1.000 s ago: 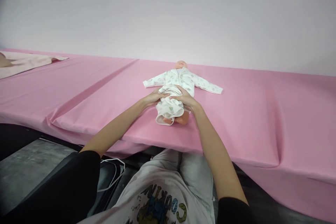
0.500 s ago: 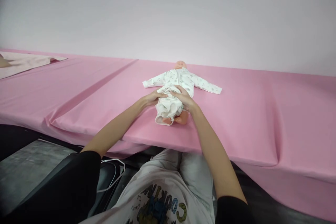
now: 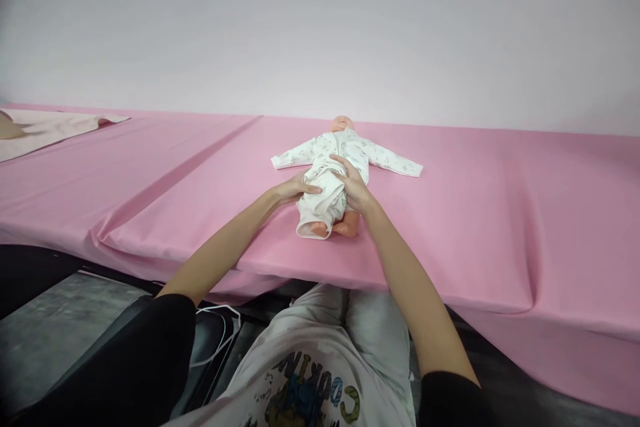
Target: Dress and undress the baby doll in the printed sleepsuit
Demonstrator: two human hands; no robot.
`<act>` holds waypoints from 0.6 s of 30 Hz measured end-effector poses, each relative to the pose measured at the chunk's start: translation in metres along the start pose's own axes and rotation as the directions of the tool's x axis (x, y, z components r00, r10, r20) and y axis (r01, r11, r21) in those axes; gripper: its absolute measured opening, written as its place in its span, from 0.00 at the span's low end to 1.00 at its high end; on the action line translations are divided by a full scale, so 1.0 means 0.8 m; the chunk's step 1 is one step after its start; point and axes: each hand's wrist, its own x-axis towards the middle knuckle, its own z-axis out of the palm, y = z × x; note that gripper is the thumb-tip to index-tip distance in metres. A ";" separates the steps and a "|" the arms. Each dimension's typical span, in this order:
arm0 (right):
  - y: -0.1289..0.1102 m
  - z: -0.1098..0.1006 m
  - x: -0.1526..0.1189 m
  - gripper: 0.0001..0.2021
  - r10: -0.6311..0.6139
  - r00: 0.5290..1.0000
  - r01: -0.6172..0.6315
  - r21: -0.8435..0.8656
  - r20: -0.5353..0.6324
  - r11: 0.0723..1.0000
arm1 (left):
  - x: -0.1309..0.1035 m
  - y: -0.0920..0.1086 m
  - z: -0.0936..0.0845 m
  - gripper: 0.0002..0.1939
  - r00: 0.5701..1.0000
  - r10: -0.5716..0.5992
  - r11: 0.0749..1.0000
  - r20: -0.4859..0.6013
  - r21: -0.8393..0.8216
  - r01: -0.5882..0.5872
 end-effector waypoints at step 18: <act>-0.020 0.005 -0.012 0.29 0.147 0.989 -0.146 -0.023 0.030 0.989 | 0.011 -0.012 -0.008 0.15 0.995 -0.087 0.969 -0.042 -0.233 0.075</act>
